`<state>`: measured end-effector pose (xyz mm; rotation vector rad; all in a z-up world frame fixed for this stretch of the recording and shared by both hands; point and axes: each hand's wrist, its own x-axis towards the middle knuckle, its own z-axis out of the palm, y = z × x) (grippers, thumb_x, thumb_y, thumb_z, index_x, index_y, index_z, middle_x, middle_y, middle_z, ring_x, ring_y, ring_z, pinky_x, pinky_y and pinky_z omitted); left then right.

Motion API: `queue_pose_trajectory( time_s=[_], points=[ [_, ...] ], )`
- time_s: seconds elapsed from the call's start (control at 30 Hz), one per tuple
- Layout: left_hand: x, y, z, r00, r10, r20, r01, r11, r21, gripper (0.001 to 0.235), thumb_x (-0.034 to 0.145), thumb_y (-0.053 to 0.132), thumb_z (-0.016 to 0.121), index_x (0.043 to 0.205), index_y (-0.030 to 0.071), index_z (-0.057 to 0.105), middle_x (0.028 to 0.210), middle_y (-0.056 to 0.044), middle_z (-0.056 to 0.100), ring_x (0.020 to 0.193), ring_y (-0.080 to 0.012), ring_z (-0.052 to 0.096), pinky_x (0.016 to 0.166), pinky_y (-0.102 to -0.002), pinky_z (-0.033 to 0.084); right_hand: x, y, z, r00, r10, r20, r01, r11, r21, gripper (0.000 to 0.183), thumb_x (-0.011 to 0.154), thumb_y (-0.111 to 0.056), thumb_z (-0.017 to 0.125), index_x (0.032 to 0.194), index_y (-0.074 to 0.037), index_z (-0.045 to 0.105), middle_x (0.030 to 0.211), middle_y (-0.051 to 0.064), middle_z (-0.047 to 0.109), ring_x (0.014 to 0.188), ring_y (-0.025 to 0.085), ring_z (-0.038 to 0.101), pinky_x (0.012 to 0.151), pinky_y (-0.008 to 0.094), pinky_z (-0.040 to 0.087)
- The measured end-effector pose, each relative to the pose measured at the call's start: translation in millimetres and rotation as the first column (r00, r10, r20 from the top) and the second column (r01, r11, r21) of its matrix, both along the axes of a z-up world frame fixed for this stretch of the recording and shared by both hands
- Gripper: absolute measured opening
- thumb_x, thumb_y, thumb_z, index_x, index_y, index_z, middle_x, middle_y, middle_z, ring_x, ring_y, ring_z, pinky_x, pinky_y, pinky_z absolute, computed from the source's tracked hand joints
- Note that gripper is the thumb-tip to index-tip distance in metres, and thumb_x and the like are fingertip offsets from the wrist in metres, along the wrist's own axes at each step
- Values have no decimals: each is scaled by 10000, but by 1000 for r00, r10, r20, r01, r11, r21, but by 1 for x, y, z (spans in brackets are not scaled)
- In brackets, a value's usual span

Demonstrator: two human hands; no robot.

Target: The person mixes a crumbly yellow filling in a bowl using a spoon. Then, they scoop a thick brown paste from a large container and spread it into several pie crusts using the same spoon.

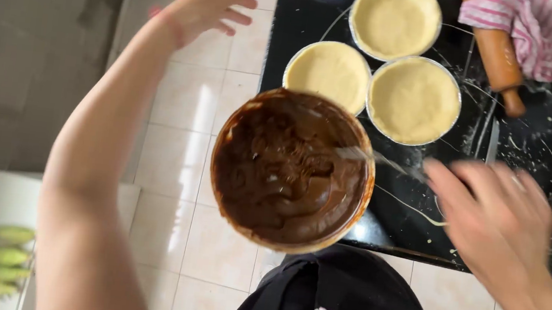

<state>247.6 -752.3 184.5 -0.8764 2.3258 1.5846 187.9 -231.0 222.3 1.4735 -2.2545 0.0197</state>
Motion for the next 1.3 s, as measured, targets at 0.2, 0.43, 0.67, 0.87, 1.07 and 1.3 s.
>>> queue_pose_trajectory(
  time_s=[0.2,0.43,0.67,0.87,1.07,1.3],
  points=[
    [187,140,82,820,379,-428,-440,897,-47,463,1078,462,549,1340,118,713,1295,-42,781,1054,-149,804,838,-254,660,-35,-128,-14,865,374,-335,-391,920,18,417,1288,-447,673,932,-231,637,858,-59,618,792,135,569,732,294,387],
    [317,341,-69,275,793,-544,-797,505,333,348,1169,278,520,1180,-4,724,758,-139,662,542,-136,521,505,-257,355,-56,-174,-70,637,750,-177,-768,637,-66,276,1142,-331,645,883,-237,634,782,-54,566,773,159,647,699,303,531],
    [247,498,-134,381,831,-405,-818,507,272,242,1032,166,739,1229,66,836,812,-134,796,692,-177,713,683,-305,599,-62,-163,-64,553,826,109,-833,549,68,357,1178,-480,619,908,-251,663,773,-87,672,776,152,733,712,312,593],
    [164,495,-134,788,439,-431,-458,887,67,199,1072,322,742,1214,192,796,921,-58,815,817,-267,740,770,-391,590,-56,-154,-63,544,555,630,-763,639,96,304,1140,-522,604,1058,-297,791,901,-62,829,896,231,806,880,427,639],
    [127,463,-163,903,184,-389,-214,976,-34,282,1098,371,687,1247,144,762,860,-58,793,753,-301,760,693,-437,611,-62,-113,-17,618,633,467,-669,735,-110,164,1133,-467,677,1099,-313,724,1026,-87,762,1055,205,756,896,373,596],
    [48,445,-262,825,267,-498,-212,963,165,242,979,216,794,1185,95,759,1316,-203,768,1242,-410,732,999,-501,612,-179,-10,-35,807,472,355,-398,878,-265,189,1220,-395,836,1252,-211,813,1058,30,720,1073,294,759,961,410,589]
  ],
)
